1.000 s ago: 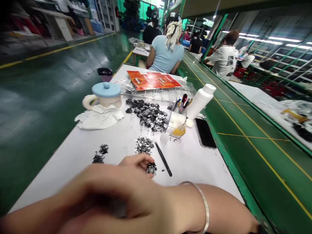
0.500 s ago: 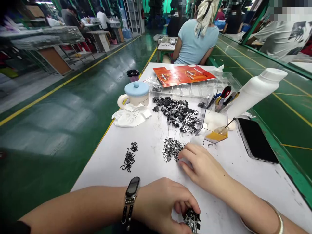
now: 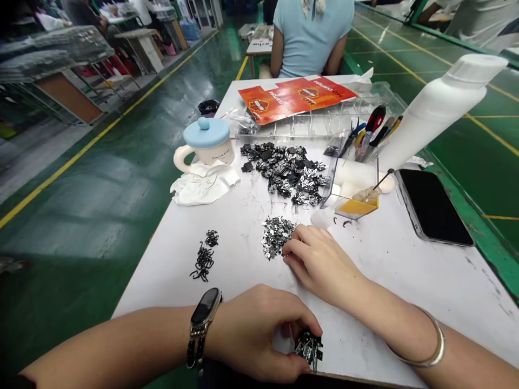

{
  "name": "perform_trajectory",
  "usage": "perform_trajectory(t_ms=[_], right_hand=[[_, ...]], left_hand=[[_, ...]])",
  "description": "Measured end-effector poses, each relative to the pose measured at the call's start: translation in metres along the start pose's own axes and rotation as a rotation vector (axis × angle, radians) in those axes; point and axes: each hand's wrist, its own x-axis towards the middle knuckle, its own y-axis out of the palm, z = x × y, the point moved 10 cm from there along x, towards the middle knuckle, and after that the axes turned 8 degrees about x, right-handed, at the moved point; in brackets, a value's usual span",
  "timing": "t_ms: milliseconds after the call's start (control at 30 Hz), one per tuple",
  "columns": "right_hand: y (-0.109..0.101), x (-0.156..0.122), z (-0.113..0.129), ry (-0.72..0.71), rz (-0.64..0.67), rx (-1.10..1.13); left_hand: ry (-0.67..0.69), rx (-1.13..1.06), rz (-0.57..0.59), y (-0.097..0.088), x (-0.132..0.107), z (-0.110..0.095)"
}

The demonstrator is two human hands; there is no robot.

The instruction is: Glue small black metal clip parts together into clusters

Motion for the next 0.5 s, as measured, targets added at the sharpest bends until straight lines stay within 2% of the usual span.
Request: perform_trajectory(t_ms=[167,267,333,433,500], right_hand=[[0.0,0.0,-0.003,0.011,-0.024,0.045],[-0.01,-0.006,-0.002,-0.016,-0.05,0.108],[-0.025,-0.013,0.0,-0.044,-0.095,0.218],[-0.052,-0.023,0.002,-0.084,-0.199,0.439],[-0.061,-0.027,0.001,-0.089,-0.234,0.543]], left_hand=[[-0.014,-0.013,0.036,-0.004,0.002,0.002],[0.0,-0.025,-0.008,-0.014,0.002,0.0],[0.023,-0.029,-0.1,-0.027,0.001,-0.004],[0.099,-0.032,-0.303,-0.053,-0.005,-0.014],[0.158,-0.003,-0.427,-0.068,-0.01,-0.021]])
